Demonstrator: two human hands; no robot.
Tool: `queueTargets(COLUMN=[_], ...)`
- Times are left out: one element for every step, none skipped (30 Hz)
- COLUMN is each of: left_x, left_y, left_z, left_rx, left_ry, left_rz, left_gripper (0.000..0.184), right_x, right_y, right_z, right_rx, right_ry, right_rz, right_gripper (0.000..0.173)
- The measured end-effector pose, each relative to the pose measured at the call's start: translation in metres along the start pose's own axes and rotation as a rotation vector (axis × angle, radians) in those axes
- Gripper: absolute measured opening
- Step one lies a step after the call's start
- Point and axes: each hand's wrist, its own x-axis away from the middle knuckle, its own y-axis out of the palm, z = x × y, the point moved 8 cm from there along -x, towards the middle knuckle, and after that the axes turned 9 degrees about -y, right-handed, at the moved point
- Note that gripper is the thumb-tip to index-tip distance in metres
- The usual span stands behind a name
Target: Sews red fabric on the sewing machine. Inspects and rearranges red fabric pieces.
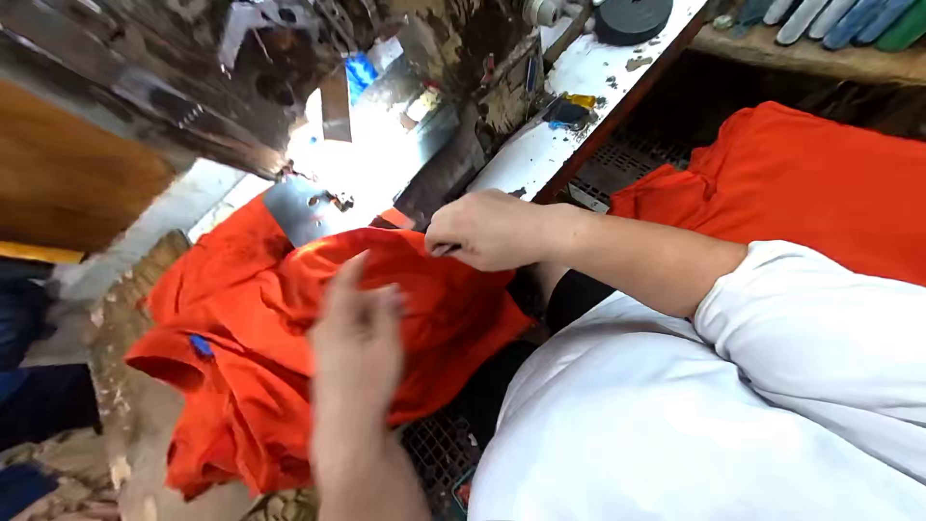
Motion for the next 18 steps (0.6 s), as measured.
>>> queueTargets(left_x=[0.001,0.003,0.006,0.01,0.015,0.019,0.025,0.032,0.04,0.048,0.056,0.064,0.072,0.079,0.084,0.086,0.085,0.085], left_y=[0.027,0.043,0.05,0.051,0.051,0.052,0.056,0.063,0.072,0.083,0.096,0.108,0.12,0.128,0.133,0.135,0.134,0.133], left_z=[0.015,0.023,0.028,0.03,0.025,0.015,0.002,-0.008,-0.015,-0.019,-0.019,-0.015,-0.008,-0.002,0.003,0.004,0.0,-0.006], left_rx=[-0.037,-0.084,-0.109,-0.114,-0.114,-0.109,-0.1,-0.072,-0.024,0.042,0.117,0.197,0.271,0.337,0.385,0.42,0.472,0.544], left_ry=[0.028,0.058,0.077,0.084,0.08,0.088,0.096,0.092,0.088,0.086,0.092,0.101,0.12,0.137,0.142,0.131,0.107,0.078], left_rz=[-0.032,-0.017,-0.002,0.006,0.016,0.05,0.093,0.127,0.155,0.167,0.152,0.109,0.074,0.056,0.059,0.078,0.104,0.136], left_gripper=[0.044,0.037,0.029,0.026,0.026,0.026,0.026,0.026,0.027,0.028,0.033,0.04,0.042,0.04,0.037,0.035,0.031,0.025], right_x=[-0.001,0.002,0.008,0.017,0.028,0.041,0.054,0.067,0.079,0.089,0.097,0.102,0.106,0.109,0.112,0.115,0.117,0.12], right_y=[0.008,0.012,0.013,0.014,0.013,0.012,0.013,0.016,0.02,0.025,0.03,0.036,0.041,0.047,0.054,0.061,0.068,0.074], right_z=[-0.012,-0.02,-0.024,-0.023,-0.02,-0.016,-0.013,-0.012,-0.012,-0.013,-0.015,-0.017,-0.02,-0.024,-0.028,-0.032,-0.036,-0.04], right_rx=[0.005,0.014,0.021,0.028,0.026,0.013,-0.005,-0.026,-0.047,-0.054,-0.044,-0.027,-0.013,-0.003,-0.003,-0.021,-0.042,-0.057], right_ry=[-0.031,-0.052,-0.051,-0.042,-0.032,-0.02,-0.013,-0.012,-0.006,-0.004,-0.008,-0.018,-0.032,-0.052,-0.078,-0.103,-0.132,-0.162], right_rz=[-0.05,-0.074,-0.091,-0.099,-0.097,-0.089,-0.066,-0.032,-0.003,0.027,0.056,0.088,0.118,0.134,0.139,0.124,0.108,0.098], right_gripper=[0.018,0.018,0.017,0.016,0.015,0.016,0.017,0.017,0.017,0.016,0.016,0.016,0.015,0.013,0.011,0.01,0.01,0.011])
